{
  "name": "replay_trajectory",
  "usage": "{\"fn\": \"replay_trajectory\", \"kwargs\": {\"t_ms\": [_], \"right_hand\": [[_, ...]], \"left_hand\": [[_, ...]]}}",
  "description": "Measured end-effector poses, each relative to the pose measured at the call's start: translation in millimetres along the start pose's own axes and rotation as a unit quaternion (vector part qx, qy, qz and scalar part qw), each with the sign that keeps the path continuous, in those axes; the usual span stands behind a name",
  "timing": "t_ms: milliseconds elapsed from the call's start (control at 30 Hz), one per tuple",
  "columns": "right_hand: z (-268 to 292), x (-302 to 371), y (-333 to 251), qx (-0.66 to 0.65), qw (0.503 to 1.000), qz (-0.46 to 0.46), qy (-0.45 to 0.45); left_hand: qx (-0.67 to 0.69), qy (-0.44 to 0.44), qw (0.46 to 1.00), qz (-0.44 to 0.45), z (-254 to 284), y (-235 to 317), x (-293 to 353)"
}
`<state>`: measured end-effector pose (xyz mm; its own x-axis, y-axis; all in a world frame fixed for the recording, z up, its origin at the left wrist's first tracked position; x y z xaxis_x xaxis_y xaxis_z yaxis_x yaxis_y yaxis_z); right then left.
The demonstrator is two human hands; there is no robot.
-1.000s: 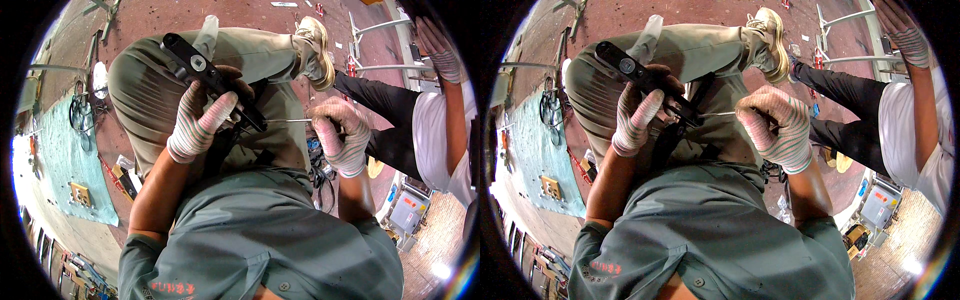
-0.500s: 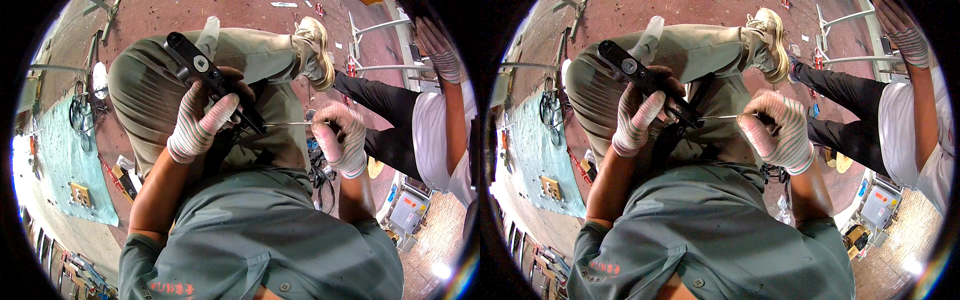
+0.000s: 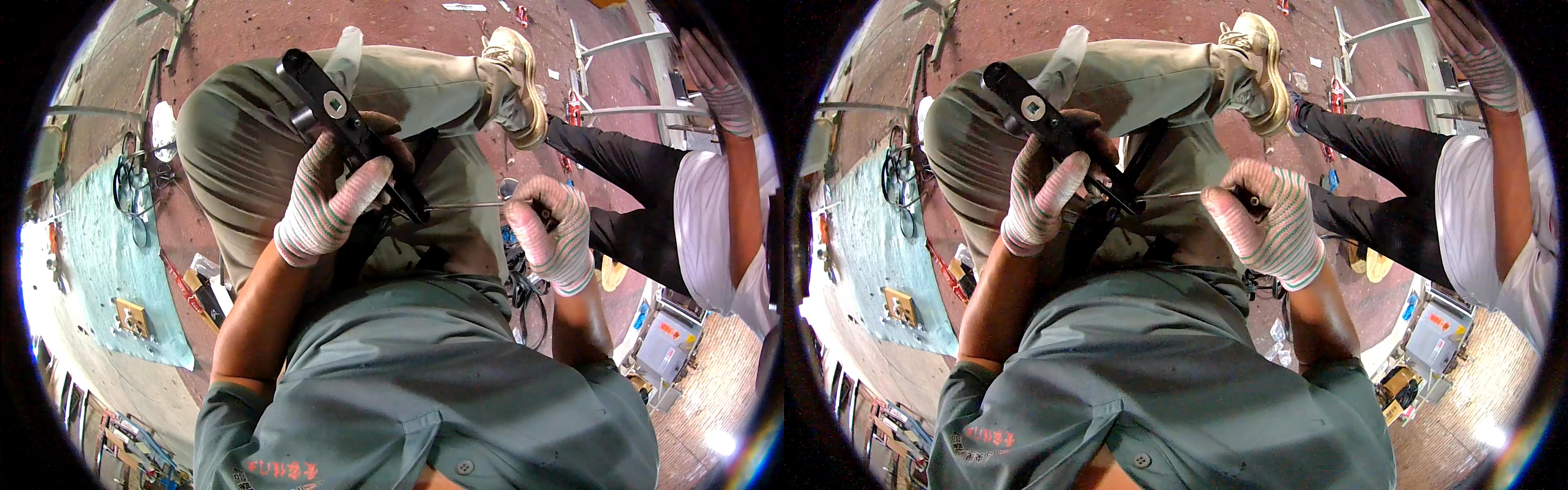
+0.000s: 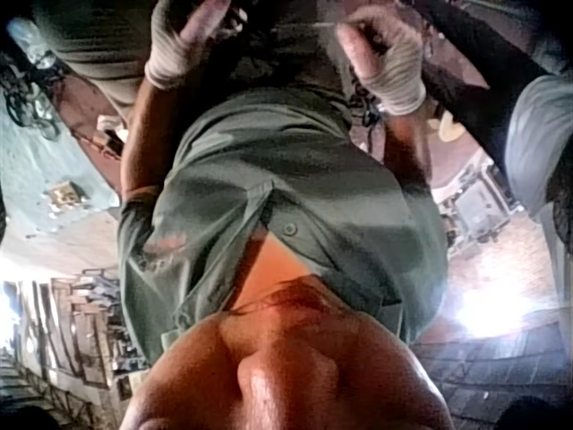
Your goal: The person sits on the floor and assembles a long black metal frame with a coworker. They use a cordless drill to secure brackets and a screwdriver to adjust components, while the coworker assists by holding the frame and using a drill on the opposite side.
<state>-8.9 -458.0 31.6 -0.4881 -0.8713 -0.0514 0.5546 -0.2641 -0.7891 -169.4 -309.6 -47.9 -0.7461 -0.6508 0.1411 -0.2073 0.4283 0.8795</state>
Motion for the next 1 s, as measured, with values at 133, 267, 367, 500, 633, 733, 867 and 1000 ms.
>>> {"fn": "replay_trajectory", "kwargs": {"t_ms": [133, 267, 367, 500, 633, 733, 867, 1000], "right_hand": [[1.2, -1.1, -10.8, 0.047, 0.995, 0.092, 0.016], [0.2, 0.6, -9.4, 0.078, 0.991, 0.110, -0.016], [-1.2, 0.5, -2.8, 0.044, 0.998, 0.022, -0.039], [-2.5, 0.0, -9.9, -0.001, 0.998, 0.064, -0.013], [-4.1, 1.4, -13.0, 0.020, 0.993, 0.112, -0.041], [-3.7, 2.7, -9.0, 0.055, 0.990, 0.127, -0.018], [-3.7, 5.0, 3.2, 0.084, 0.993, 0.077, -0.028], [-4.1, 1.7, -6.9, 0.012, 0.998, 0.049, -0.024]], "left_hand": [[-0.007, -0.008, 1.000, 0.007, -0.3, 1.4, -0.2], [0.000, -0.011, 1.000, -0.010, -1.4, 1.3, 0.5], [0.001, -0.009, 1.000, -0.008, -0.2, 0.4, 1.1], [-0.006, -0.009, 1.000, -0.004, -1.0, 2.1, 2.3], [0.002, -0.020, 1.000, -0.006, 0.1, 0.0, 1.9], [0.018, -0.033, 0.999, -0.019, -3.8, 2.4, 1.4], [0.025, -0.038, 0.999, -0.016, -4.0, 2.6, 1.3], [0.019, -0.032, 0.999, -0.013, -3.7, 1.9, 1.9]]}}
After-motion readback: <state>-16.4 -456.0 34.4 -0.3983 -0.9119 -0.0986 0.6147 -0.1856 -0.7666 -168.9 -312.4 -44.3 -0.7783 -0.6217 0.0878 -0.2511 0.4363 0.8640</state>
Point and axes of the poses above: each hand's wrist, its own x-axis away from the middle knuckle, its own z-axis out of the back of the hand, y = z × x, the point moved 8 cm from there along -x, towards the middle knuckle, and after that the axes turned 6 degrees about y, right-handed, at the moved point
